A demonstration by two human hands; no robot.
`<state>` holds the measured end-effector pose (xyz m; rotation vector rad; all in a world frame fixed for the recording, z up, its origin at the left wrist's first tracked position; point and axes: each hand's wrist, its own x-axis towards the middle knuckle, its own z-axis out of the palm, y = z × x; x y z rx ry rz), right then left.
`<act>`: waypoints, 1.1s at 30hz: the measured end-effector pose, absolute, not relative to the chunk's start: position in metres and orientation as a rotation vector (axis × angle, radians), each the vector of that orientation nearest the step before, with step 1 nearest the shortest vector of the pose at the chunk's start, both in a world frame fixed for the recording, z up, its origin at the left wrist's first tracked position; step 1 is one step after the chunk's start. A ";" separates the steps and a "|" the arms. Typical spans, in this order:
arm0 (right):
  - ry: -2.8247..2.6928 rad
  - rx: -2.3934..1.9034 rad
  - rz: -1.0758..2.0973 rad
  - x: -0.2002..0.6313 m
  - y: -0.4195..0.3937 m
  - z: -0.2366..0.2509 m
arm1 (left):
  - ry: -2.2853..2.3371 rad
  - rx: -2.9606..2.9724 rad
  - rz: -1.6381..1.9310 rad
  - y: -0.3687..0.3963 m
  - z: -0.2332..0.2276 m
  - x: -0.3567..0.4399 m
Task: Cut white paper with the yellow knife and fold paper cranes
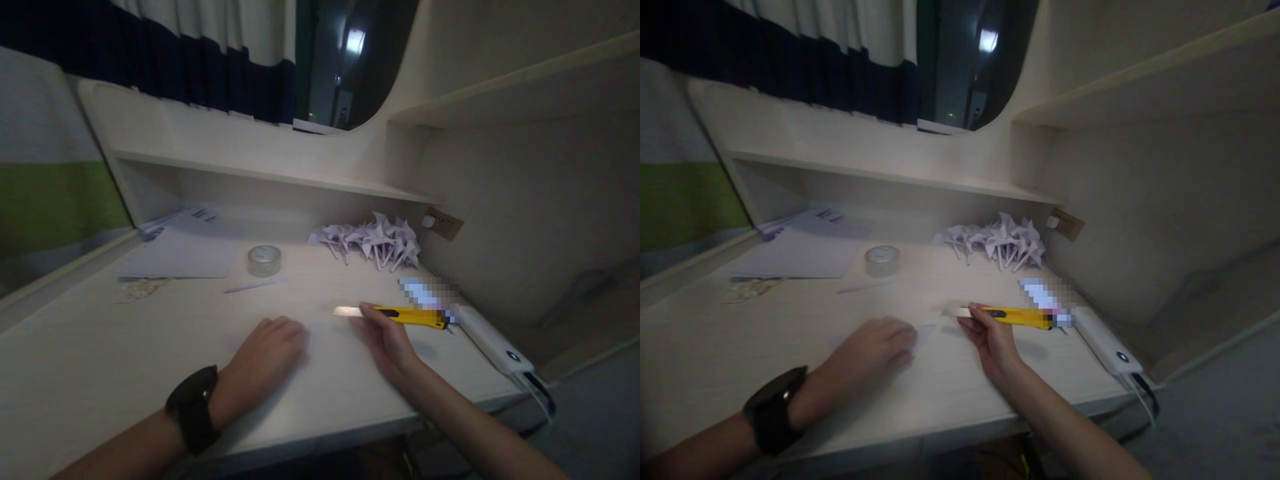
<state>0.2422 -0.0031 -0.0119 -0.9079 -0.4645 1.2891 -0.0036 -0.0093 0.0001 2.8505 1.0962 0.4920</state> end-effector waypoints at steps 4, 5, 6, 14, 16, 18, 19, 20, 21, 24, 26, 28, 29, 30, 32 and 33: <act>-0.507 -0.892 1.342 0.232 0.006 -0.004 | 1.007 2.923 0.446 -0.016 -0.013 -0.012; -0.536 -0.878 1.373 0.228 0.008 -0.003 | 0.968 2.929 0.432 -0.015 -0.014 -0.016; -0.565 -0.862 1.411 0.224 0.009 -0.002 | 0.921 2.931 0.413 -0.014 -0.015 -0.021; -0.642 -0.863 1.583 0.201 -0.006 -0.012 | 0.751 2.875 0.376 -0.015 -0.004 -0.041; -0.624 -0.869 1.576 0.201 -0.010 -0.011 | 0.784 2.858 0.365 -0.018 -0.003 -0.038; -0.611 -0.878 1.572 0.202 -0.012 -0.009 | 0.809 2.847 0.363 -0.020 -0.002 -0.033; -0.607 -0.886 1.572 0.203 -0.013 -0.008 | 0.812 2.842 0.375 -0.021 -0.002 -0.030; -0.605 -0.895 1.569 0.203 -0.013 -0.008 | 0.810 2.837 0.396 -0.021 -0.001 -0.027; -0.605 -0.900 1.566 0.203 -0.014 -0.009 | 0.804 2.832 0.422 -0.021 -0.001 -0.024; -0.604 -0.899 1.567 0.203 -0.014 -0.012 | 0.777 2.817 0.467 -0.019 -0.001 -0.014; -0.585 -0.894 1.571 0.204 -0.015 -0.013 | 0.763 2.814 0.480 -0.019 -0.001 -0.009; -0.560 -0.904 1.554 0.207 -0.015 -0.012 | 0.756 2.812 0.489 -0.018 0.000 -0.005; -0.555 -0.910 1.532 0.209 -0.015 -0.011 | 0.754 2.811 0.497 -0.017 0.001 -0.004; -0.560 -0.916 1.498 0.211 -0.015 -0.009 | 0.751 2.811 0.505 -0.017 0.002 -0.003; -0.608 -0.931 1.397 0.217 -0.015 -0.005 | 0.738 2.814 0.508 -0.016 0.003 -0.002; -0.652 -0.947 1.337 0.220 -0.016 -0.004 | 0.729 2.816 0.506 -0.015 0.004 -0.002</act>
